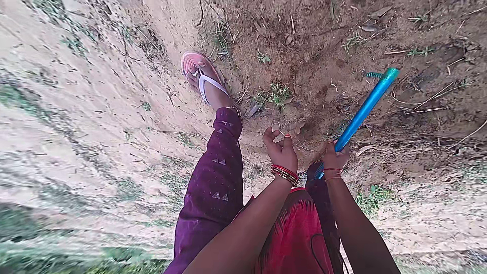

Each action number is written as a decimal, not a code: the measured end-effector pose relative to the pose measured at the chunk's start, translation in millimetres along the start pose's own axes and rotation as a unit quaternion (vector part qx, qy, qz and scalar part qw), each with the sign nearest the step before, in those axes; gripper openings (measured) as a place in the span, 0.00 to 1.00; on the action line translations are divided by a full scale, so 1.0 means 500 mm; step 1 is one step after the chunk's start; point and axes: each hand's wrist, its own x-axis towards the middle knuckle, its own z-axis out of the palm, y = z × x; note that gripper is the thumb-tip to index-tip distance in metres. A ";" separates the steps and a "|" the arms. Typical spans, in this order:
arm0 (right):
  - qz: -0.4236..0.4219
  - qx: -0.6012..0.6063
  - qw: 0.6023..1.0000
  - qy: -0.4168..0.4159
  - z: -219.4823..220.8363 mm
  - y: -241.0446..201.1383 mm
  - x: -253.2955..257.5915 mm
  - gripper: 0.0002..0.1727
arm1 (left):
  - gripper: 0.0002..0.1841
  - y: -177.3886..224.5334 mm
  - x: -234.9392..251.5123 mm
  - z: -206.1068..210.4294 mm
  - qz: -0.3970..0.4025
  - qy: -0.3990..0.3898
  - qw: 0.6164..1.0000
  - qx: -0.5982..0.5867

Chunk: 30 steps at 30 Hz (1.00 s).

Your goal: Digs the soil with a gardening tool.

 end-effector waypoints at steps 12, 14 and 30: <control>0.263 0.184 0.944 0.077 0.039 0.058 -0.032 0.14 | 0.30 -0.003 0.000 -0.005 0.001 0.002 1.000 -0.015; 0.307 0.264 0.910 0.092 0.071 0.057 -0.028 0.08 | 0.31 -0.006 0.001 -0.007 -0.004 0.004 1.000 -0.014; 0.395 0.524 0.752 -0.063 0.085 -0.051 -0.039 0.21 | 0.31 0.032 -0.017 0.001 0.039 -0.011 0.999 -0.029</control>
